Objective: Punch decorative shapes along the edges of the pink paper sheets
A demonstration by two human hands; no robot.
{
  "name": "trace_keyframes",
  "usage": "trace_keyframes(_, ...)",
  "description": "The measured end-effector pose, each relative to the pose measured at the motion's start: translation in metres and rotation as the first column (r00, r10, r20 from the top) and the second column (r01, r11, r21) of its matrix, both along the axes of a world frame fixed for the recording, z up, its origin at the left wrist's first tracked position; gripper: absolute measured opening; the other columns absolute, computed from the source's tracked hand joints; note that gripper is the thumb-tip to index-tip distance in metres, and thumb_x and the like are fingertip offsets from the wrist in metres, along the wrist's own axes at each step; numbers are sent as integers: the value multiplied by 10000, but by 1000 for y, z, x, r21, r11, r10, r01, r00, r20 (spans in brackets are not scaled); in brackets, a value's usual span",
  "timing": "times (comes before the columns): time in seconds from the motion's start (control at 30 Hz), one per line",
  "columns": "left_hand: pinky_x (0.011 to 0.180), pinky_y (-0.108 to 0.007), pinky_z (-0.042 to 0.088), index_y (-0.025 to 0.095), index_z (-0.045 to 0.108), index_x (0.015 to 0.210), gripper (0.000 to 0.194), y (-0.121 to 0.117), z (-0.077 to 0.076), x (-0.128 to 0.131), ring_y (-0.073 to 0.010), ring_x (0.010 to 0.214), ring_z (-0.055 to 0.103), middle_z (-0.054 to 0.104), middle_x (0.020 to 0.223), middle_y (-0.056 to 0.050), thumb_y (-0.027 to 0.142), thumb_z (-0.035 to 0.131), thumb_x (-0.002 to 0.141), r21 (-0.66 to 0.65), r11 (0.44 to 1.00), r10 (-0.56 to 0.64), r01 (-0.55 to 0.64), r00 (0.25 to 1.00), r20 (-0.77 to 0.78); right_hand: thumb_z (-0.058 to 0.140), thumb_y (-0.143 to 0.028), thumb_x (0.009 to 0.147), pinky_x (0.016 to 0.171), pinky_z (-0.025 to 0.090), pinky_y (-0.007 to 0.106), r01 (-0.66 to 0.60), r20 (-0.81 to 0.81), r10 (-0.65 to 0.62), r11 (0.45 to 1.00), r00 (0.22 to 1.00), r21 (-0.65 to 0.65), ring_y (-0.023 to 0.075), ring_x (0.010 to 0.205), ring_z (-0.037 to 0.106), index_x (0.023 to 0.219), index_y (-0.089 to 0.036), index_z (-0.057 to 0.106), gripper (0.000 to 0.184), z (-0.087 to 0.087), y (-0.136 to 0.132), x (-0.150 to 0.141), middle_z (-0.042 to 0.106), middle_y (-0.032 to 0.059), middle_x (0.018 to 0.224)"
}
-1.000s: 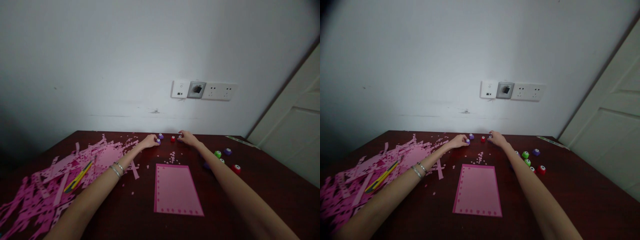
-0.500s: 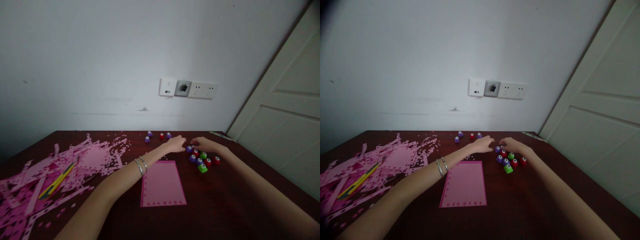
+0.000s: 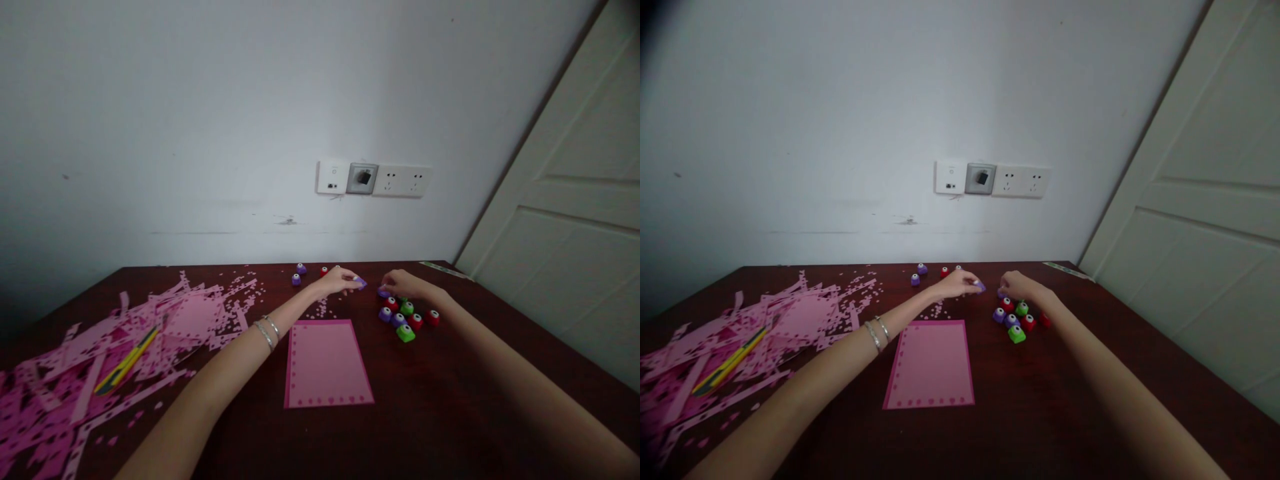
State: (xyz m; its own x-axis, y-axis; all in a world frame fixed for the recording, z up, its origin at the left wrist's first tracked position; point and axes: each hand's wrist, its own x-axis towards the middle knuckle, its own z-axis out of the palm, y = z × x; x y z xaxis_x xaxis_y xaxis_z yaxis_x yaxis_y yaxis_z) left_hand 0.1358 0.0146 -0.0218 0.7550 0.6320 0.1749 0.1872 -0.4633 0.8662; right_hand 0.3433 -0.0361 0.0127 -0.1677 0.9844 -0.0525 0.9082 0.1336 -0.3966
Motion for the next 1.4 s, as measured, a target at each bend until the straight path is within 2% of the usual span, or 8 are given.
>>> trace_keyframes(0.17,671,-246,413,121,608,850,144,4,16,-66,-101,686,534,606,814,-70,213,613,739,-629,765,106,139,936,335,546,-415,795,621,490,245,-65,-715,-52,989,697,-135,152,734,615,865,-171,616,263,6,-9,-17,661,75,832)
trace_keyframes(0.37,705,-258,419,127,593,826,87,-2,20,-108,-120,736,550,602,837,-81,165,564,753,-698,680,198,224,861,469,556,-397,810,644,492,215,-191,-957,-104,969,272,-160,118,744,611,860,-194,573,210,9,-17,-57,644,60,874)
trace_keyframes(0.5,694,-274,409,123,607,851,187,-1,21,-121,-114,683,524,600,802,-73,263,620,727,-565,821,127,85,937,326,527,-460,812,664,493,234,-199,-929,-34,973,368,-115,130,766,612,882,-197,582,277,0,-7,-69,648,74,910)
trace_keyframes(0.6,650,-264,392,135,641,828,251,6,17,-131,-116,632,502,599,729,-36,348,640,695,-227,966,136,-127,990,25,497,-515,804,633,482,249,-78,-726,8,995,687,-63,163,760,613,867,-177,623,366,-6,9,-67,658,85,835)
trace_keyframes(0.7,681,-265,382,154,659,731,177,13,8,-137,-151,672,533,606,702,-21,313,657,652,174,949,296,-264,935,-195,515,-541,770,618,455,281,69,-200,-51,994,978,86,213,747,608,785,-160,669,411,-8,29,-63,663,95,766)
trace_keyframes(0.9,743,-290,384,186,597,756,141,14,-9,-127,-205,806,545,573,871,-53,287,646,670,472,806,514,-357,818,-259,492,-468,807,657,435,301,83,345,-128,987,930,141,249,832,618,791,-160,681,362,-12,60,-66,672,148,875)
trace_keyframes(1.27,782,-366,409,166,530,971,225,-8,0,-87,-282,959,510,456,1055,-124,211,533,751,617,715,536,-329,824,-182,550,-392,760,608,460,302,11,285,-24,999,958,47,237,750,628,842,-167,660,264,4,38,-25,676,127,843)
trace_keyframes(1.4,739,-325,432,187,543,1027,350,-29,3,-35,-239,899,546,505,1036,-91,436,513,783,567,816,325,-112,900,-291,606,-327,698,472,452,261,81,196,-38,973,980,-218,162,516,597,834,-159,649,221,8,3,-9,667,76,727)
